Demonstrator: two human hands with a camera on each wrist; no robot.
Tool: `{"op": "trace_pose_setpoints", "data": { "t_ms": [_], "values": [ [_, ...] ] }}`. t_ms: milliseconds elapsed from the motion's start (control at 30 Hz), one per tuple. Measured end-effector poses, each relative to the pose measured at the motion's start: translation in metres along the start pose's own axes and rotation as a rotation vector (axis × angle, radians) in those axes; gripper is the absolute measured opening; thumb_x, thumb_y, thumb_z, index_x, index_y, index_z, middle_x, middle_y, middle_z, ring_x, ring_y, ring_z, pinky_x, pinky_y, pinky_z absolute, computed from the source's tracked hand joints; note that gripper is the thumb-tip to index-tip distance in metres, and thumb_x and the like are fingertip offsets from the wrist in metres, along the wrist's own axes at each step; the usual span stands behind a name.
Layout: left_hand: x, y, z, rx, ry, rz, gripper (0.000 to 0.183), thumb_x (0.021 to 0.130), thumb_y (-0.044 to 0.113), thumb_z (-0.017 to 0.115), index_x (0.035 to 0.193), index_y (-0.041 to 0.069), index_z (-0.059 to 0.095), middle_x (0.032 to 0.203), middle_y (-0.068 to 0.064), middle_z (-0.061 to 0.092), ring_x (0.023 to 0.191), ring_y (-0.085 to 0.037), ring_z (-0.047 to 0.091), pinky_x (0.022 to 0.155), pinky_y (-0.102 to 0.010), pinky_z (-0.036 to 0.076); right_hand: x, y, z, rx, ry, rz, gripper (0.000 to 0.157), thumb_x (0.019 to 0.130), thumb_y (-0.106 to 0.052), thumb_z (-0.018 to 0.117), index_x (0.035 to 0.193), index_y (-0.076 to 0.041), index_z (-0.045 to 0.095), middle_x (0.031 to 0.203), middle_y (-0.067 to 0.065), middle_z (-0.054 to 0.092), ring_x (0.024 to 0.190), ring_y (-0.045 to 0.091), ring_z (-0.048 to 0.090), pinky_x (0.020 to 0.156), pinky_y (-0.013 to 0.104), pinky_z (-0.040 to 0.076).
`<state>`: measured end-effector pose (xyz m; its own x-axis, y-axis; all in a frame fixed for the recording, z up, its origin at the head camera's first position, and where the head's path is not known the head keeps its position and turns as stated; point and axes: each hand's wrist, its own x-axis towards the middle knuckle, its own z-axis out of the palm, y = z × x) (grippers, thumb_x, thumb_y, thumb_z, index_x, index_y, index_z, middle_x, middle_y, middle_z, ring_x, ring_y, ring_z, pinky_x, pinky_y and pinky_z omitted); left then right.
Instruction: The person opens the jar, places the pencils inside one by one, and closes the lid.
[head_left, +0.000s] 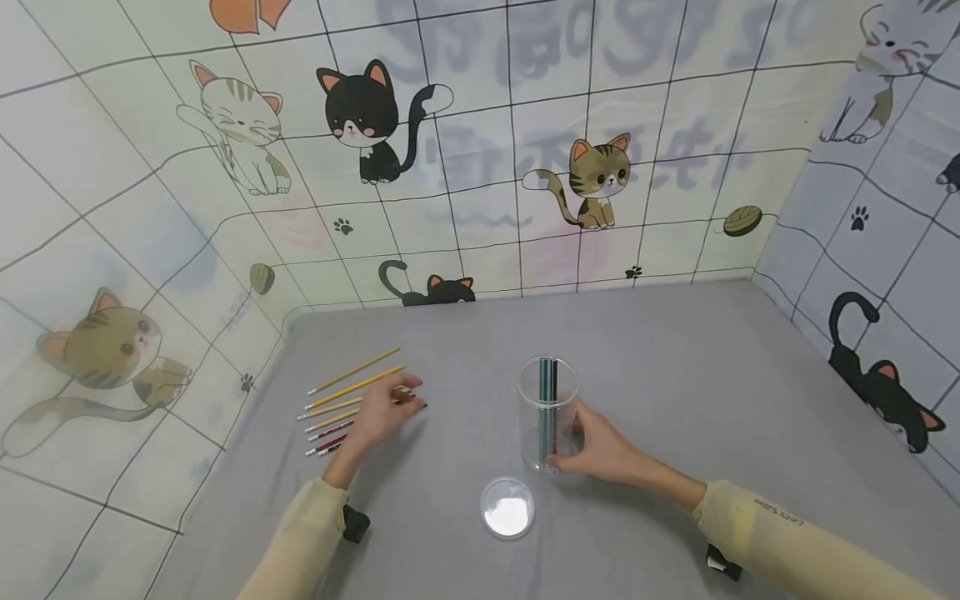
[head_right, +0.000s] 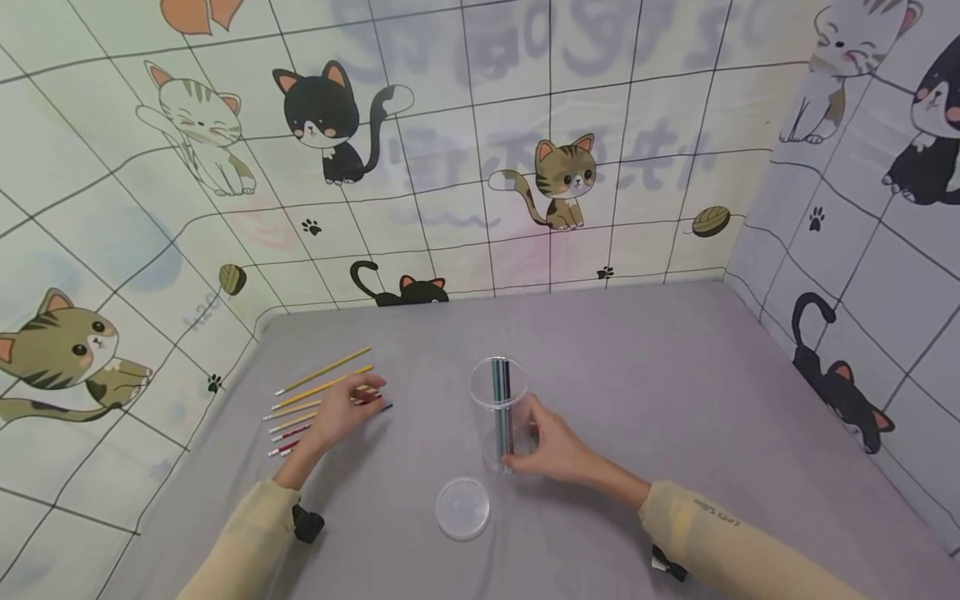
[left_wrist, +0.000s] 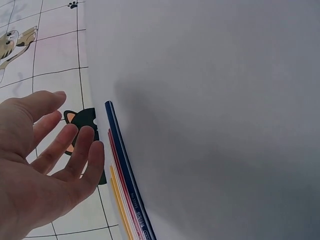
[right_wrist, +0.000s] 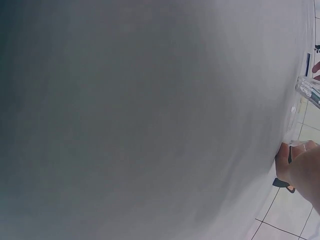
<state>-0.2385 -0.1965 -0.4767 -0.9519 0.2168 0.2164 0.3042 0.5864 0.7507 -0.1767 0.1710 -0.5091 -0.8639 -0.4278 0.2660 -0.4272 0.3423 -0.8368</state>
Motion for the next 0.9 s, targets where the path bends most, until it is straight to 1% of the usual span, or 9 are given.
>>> {"op": "trace_pose_setpoints", "data": {
  "t_ms": [300,467,800,900],
  "values": [
    [0.0005,-0.0033,0.0017,0.031,-0.013,0.011,0.029,0.084,-0.003,0.076,0.112,-0.005,0.068,0.112,-0.022,0.066,0.094,-0.036,0.068,0.074,-0.045,0.056,0.001,-0.0017,-0.0005,0.02,-0.007,0.001,0.074,0.072,-0.008,0.086,0.135,-0.01,0.048,0.117,0.0,0.062,0.101,0.018,0.059,0.089,0.037,0.046],
    [0.0013,-0.0054,0.0036,0.064,-0.006,0.028,0.028,0.083,-0.002,0.077,0.11,-0.005,0.069,0.11,-0.023,0.067,0.093,-0.037,0.068,0.073,-0.046,0.056,0.0012,-0.0034,-0.0009,0.026,-0.008,-0.004,0.073,0.072,-0.007,0.086,0.135,-0.01,0.048,0.117,0.0,0.062,0.101,0.018,0.059,0.088,0.037,0.047],
    [0.0024,-0.0083,0.008,0.098,0.018,0.037,0.026,0.08,-0.004,0.077,0.105,-0.003,0.07,0.104,-0.022,0.069,0.085,-0.032,0.069,0.068,-0.042,0.056,0.0006,-0.0048,-0.0009,0.01,-0.01,0.006,0.074,0.072,-0.01,0.086,0.135,-0.011,0.047,0.119,0.0,0.062,0.102,0.018,0.059,0.089,0.038,0.047],
    [0.0025,-0.0076,0.0086,0.115,0.016,0.026,0.026,0.081,-0.004,0.077,0.105,-0.003,0.07,0.105,-0.021,0.069,0.086,-0.031,0.069,0.068,-0.041,0.056,0.0005,-0.005,-0.0008,0.009,-0.011,0.01,0.074,0.072,-0.01,0.086,0.135,-0.01,0.047,0.118,0.0,0.062,0.101,0.018,0.059,0.089,0.039,0.047]
  ]
}}
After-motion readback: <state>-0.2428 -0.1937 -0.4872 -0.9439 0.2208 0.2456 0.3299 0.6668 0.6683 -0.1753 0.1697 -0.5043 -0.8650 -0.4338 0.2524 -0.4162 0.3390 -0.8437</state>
